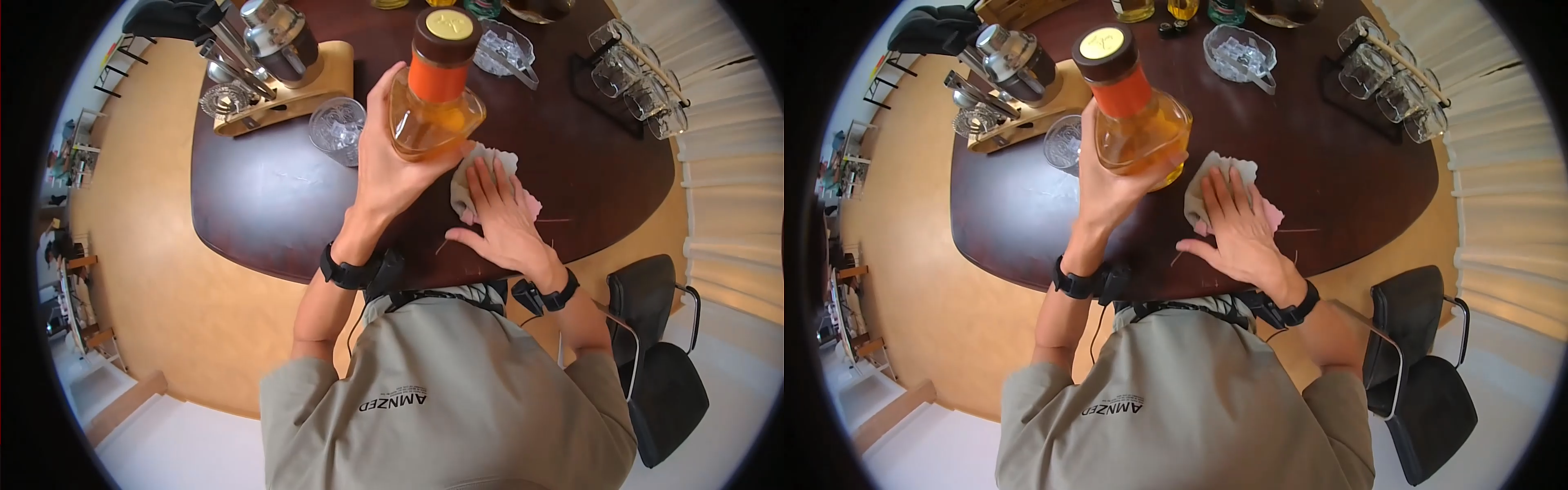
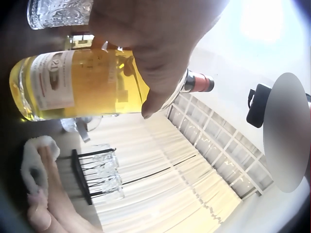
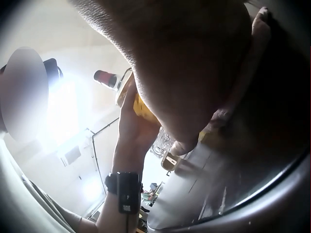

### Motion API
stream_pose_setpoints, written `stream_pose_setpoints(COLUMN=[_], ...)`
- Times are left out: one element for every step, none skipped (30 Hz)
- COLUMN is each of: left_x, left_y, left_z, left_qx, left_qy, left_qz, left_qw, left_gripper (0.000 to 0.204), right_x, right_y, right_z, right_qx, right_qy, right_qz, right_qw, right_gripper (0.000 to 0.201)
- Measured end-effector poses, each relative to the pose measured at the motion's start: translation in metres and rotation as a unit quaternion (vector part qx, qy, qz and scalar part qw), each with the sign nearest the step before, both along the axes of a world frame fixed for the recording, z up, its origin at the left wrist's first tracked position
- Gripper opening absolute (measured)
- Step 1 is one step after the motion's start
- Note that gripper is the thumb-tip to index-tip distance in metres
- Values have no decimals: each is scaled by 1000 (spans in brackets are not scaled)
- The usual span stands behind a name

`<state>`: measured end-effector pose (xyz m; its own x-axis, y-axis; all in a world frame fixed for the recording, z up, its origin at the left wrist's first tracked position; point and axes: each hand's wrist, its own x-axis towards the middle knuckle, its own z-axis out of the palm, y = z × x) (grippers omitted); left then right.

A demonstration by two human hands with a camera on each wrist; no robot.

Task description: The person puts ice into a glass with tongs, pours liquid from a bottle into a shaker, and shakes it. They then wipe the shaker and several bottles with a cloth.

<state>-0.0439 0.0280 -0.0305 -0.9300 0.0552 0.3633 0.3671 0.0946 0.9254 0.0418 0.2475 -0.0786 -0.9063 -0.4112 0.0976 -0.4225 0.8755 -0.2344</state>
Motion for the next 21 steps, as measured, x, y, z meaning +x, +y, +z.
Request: stream_pose_setpoints(left_x=[0, 0, 0, 1, 1, 1, 1, 1, 1, 0, 1, 1, 6, 10, 11, 12, 13, 9, 6, 1, -4], left_y=[-1, -1, -1, -1, -1, 0, 0, -1, -2, -3, -3, -4, -5, -5, -5, -11, -17, -24, -29, -35, -41], left_z=[1, 1, 1, 2, 2, 1, 2, 5, 6, 6, 4, 3, 4, 9, 14, 14, 23, 36, 53, 71, 90], left_qx=[-5, -5, -4, -6, -9, -6, -3, -7, -13, -19, -26, -28, -35, -17, 3, 4, -1, -18, -34, -35, -122], left_qy=[6, 11, 14, 11, 15, 5, -6, -4, 0, 9, 15, -7, -15, -18, -17, 23, 22, 68, 114, 116, 97], left_qz=[4, -1, -6, -5, 0, -5, -11, -13, -11, -11, -12, -21, -26, -31, -37, -33, -39, -23, -5, -7, -50], left_qw=[1000, 1000, 1000, 1000, 1000, 1000, 1000, 1000, 1000, 1000, 999, 999, 999, 999, 999, 999, 999, 997, 993, 993, 987], left_gripper=[111, 112, 112, 112, 112, 113, 114, 117, 117, 118, 120, 127, 127, 132, 137, 139, 139, 132, 124, 124, 100], right_x=[-3, -8, -13, -17, -22, -26, -29, -32, -33, -33, -31, -30, -25, -24, -26, -26, -26, -26, -27, -27, -24], right_y=[3, 7, 21, 35, 49, 65, 80, 89, 92, 93, 94, 93, 90, 88, 88, 90, 90, 90, 90, 92, 92], right_z=[-2, -3, -4, -4, -4, -6, -7, -4, -5, -7, -11, -18, -22, -22, -22, -28, -29, -28, -27, -28, -27], right_qx=[-4, -7, -2, 17, 35, 40, 44, 41, 35, 46, 57, 67, 61, 63, 66, 56, 51, 51, 52, 49, 48], right_qy=[-16, -31, -22, -33, -45, -61, -78, -104, -101, -94, -90, -57, -66, -48, -26, -12, -13, -19, -24, -23, -21], right_qz=[22, 44, 35, -5, -45, -72, -99, -108, -106, -108, -110, -113, -117, -120, -125, -125, -131, -128, -124, -122, -122], right_qw=[1000, 999, 999, 999, 997, 995, 991, 988, 989, 989, 988, 990, 989, 990, 990, 990, 990, 990, 991, 991, 991], right_gripper=[92, 91, 88, 88, 88, 88, 89, 93, 93, 94, 96, 100, 100, 101, 102, 104, 104, 104, 103, 104, 104])
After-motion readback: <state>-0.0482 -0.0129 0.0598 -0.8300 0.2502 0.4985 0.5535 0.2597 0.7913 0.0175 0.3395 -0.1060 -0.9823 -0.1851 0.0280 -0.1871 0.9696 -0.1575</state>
